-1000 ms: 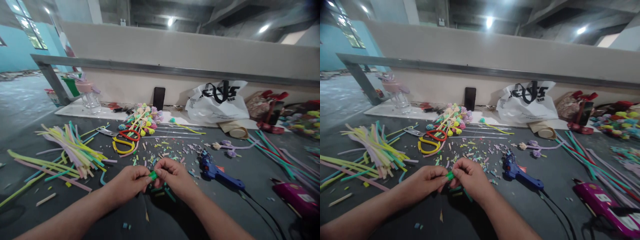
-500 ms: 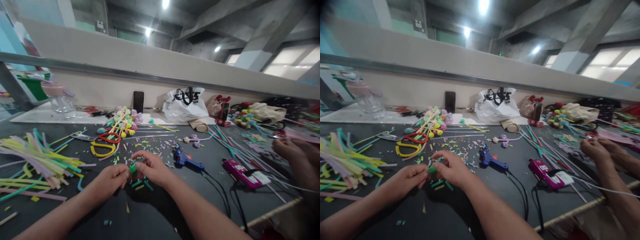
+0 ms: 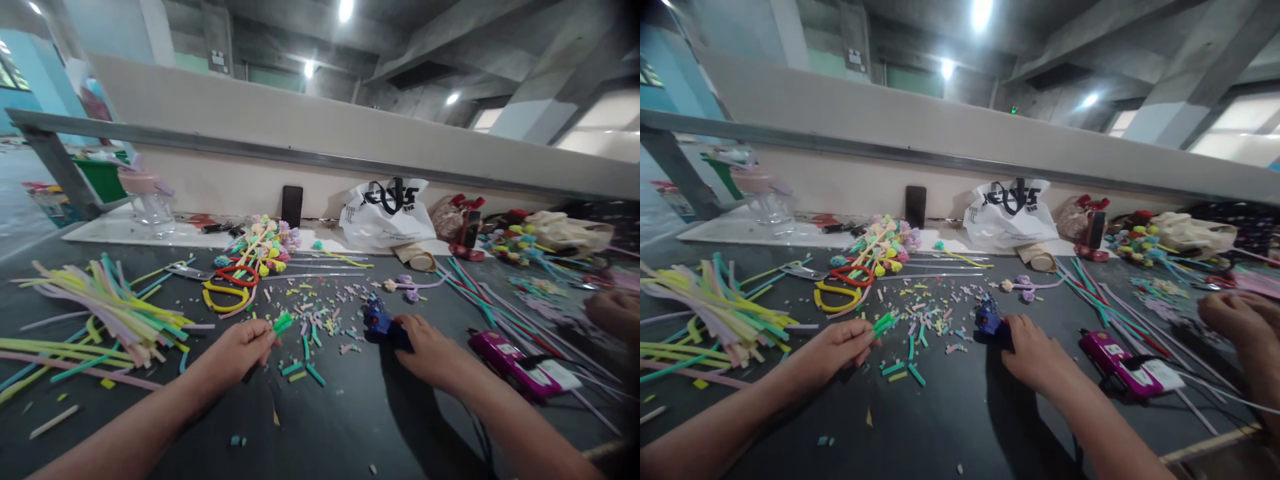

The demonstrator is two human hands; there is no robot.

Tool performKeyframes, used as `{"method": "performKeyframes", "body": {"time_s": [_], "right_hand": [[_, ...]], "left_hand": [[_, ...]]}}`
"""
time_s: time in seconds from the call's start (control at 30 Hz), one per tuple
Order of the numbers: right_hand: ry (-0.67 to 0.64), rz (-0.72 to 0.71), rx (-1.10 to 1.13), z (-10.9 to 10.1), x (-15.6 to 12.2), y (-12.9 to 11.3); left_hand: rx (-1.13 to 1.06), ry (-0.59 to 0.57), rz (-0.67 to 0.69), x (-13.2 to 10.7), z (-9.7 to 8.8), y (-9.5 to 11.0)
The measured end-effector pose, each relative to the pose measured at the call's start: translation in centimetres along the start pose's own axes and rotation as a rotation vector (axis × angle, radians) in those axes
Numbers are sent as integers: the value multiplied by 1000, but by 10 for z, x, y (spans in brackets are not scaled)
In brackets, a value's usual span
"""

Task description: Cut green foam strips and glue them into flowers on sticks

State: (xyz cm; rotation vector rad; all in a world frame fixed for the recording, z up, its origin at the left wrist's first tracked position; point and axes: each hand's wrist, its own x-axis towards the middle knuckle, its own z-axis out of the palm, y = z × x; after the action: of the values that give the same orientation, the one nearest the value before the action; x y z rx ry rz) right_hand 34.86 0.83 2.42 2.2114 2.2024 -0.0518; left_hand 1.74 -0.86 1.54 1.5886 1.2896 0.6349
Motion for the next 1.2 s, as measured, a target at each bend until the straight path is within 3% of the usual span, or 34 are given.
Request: {"method": "performKeyframes", "body": {"time_s": [0.13, 0.33, 0.4, 0.47, 0.5, 0.57, 0.63, 0.7, 0.77, 0.97, 1.2], "right_hand": [[29, 54, 46, 13, 0, 2], [110, 101, 145, -3, 4, -7], [194, 97, 317, -10, 3, -19], [224, 104, 691, -17, 0, -40], [192, 89, 936, -20, -2, -53], [-10, -16, 1447, -21, -7, -79], [-343, -78, 1872, -16, -12, -103], [-621, -118, 2089, -5, -15, -119], [-720, -153, 2155, 6, -14, -126], [-711, -176, 2118, 19, -8, -120], [-430, -196, 1828, 20, -13, -120]], "left_hand": [[-38, -9, -5, 0, 1, 2], [-101, -35, -33, 7, 3, -16], [-144, -47, -49, 8, 2, -20], [-177, -42, -54, 9, 0, -20], [-186, -39, -53, 9, 0, -19], [-193, 3, -48, 9, -1, -16], [-217, 36, -56, 10, -1, -14], [-252, 66, -70, 12, 0, -15], [-295, 102, -84, 13, 1, -16], [-398, 153, -155, 13, 1, -12], [-388, 128, -105, 13, -1, -14]]}}
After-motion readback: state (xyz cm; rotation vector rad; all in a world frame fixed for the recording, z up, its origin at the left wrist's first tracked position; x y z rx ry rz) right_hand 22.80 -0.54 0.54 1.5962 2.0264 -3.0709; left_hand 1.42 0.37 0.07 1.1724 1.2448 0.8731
